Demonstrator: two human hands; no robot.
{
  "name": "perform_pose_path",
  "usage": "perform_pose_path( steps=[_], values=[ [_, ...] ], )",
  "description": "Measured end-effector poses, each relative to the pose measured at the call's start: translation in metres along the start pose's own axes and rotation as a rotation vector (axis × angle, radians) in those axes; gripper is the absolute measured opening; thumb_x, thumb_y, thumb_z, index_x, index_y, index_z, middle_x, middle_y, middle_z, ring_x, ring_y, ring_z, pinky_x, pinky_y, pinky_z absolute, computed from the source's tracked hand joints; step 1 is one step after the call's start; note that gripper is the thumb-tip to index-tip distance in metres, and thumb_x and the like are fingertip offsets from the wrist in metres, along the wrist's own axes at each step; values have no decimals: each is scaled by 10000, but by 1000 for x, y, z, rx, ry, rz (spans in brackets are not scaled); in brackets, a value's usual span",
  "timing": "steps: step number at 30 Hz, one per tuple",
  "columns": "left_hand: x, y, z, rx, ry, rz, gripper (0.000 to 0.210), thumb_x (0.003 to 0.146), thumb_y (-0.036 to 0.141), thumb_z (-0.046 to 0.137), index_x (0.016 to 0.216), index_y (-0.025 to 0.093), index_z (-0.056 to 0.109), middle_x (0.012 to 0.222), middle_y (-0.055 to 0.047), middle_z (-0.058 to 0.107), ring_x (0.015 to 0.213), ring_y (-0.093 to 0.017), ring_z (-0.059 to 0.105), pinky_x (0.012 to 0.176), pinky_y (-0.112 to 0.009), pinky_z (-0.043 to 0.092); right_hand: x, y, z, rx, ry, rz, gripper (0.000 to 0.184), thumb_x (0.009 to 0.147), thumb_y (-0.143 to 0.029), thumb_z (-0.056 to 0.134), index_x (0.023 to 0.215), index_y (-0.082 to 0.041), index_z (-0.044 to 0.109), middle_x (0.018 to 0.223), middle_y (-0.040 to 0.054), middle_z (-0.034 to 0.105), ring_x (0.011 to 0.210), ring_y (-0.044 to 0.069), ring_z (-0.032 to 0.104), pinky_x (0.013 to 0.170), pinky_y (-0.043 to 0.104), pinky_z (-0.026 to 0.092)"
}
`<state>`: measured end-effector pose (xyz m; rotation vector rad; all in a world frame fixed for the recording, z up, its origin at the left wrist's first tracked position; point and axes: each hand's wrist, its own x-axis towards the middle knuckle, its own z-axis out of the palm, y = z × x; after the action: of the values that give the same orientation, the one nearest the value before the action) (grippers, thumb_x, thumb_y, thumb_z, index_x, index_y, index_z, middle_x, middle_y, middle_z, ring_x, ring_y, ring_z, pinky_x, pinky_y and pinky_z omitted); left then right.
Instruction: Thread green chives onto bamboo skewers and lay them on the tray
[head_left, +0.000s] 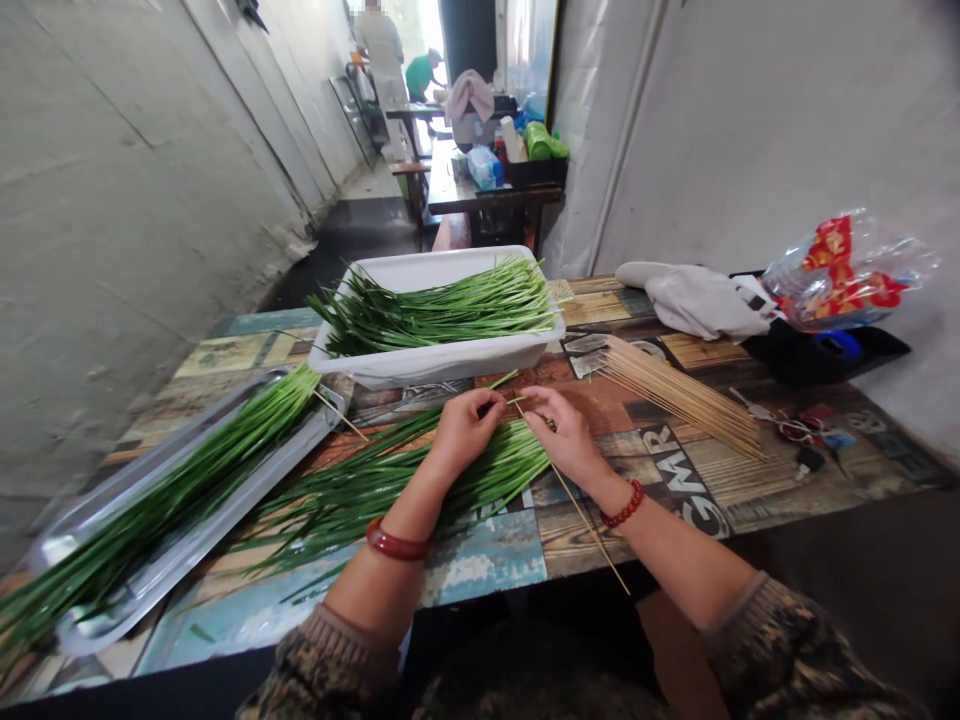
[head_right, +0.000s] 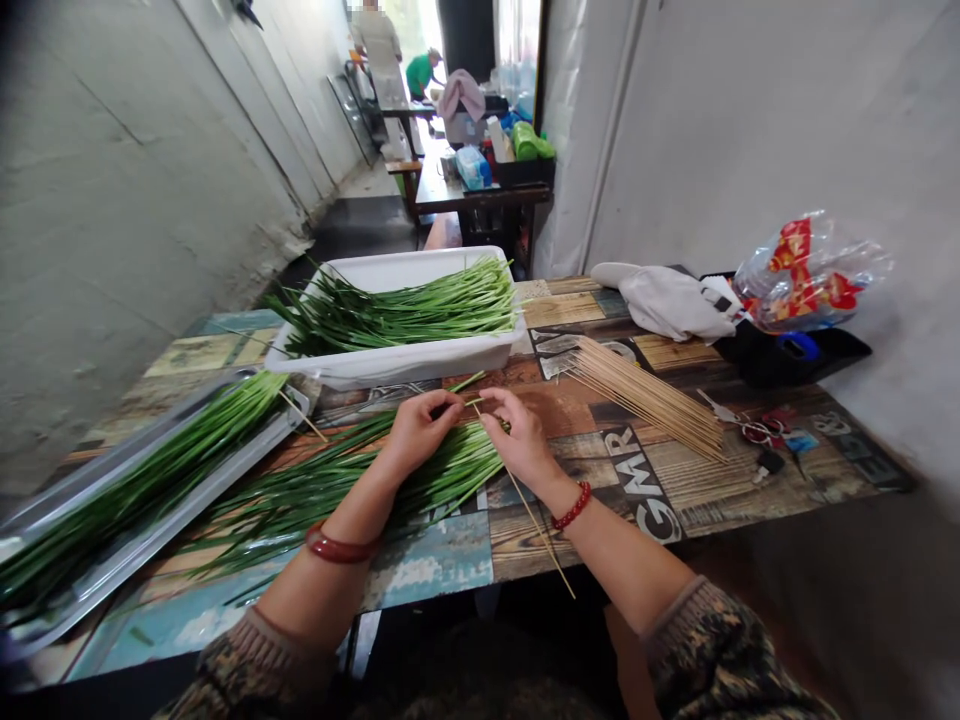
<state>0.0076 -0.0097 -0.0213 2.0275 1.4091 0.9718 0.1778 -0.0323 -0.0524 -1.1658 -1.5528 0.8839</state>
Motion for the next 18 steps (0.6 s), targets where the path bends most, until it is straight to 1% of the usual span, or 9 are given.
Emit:
perform_pose_path(
  steps=[2, 4, 8, 11, 15, 18],
  values=[
    [0, -3, 1, -2, -6, 17, 146, 812, 187, 557, 788, 144, 694, 771, -42, 713, 728, -158, 626, 686, -241, 441, -1, 1, 0, -8, 6, -2, 305, 845, -241, 542, 1142, -186, 582, 792, 22, 684, 717, 161, 653, 696, 279, 510],
    [-1, -5, 2, -1, -18, 34, 139, 810, 177, 560, 803, 150, 696, 790, -42, 715, 749, -161, 629, 707, -247, 446, -1, 2, 1, -8, 13, -6, 282, 842, -251, 546, 1115, -188, 582, 793, 22, 679, 723, 160, 654, 686, 274, 511],
    [-3, -8, 4, -10, -52, 62, 146, 820, 181, 554, 812, 159, 698, 796, -36, 712, 754, -155, 628, 712, -246, 448, -1, 5, 2, 16, 29, -17, 228, 840, -273, 552, 1050, -188, 571, 916, 56, 693, 785, 169, 675, 708, 282, 520],
    [-3, -9, 5, -36, -60, 64, 147, 825, 185, 554, 815, 160, 699, 802, -37, 710, 751, -155, 625, 702, -246, 450, -1, 7, 3, 22, 45, -26, 208, 840, -285, 558, 1029, -197, 570, 953, 64, 693, 825, 177, 684, 734, 292, 525],
    [-4, -9, 5, -49, -73, 72, 139, 825, 173, 558, 816, 164, 696, 797, -35, 698, 754, -151, 618, 705, -243, 450, -2, 8, 4, 18, 50, -25, 185, 844, -305, 563, 994, -197, 572, 928, 61, 697, 847, 187, 689, 756, 302, 523],
    [-3, -7, 4, -51, -125, 123, 147, 830, 158, 547, 806, 165, 692, 802, -37, 689, 775, -151, 615, 728, -244, 450, -1, 7, 3, -17, 70, -24, 158, 844, -316, 557, 936, -189, 576, 876, 54, 690, 791, 179, 678, 735, 299, 519]
  ],
)
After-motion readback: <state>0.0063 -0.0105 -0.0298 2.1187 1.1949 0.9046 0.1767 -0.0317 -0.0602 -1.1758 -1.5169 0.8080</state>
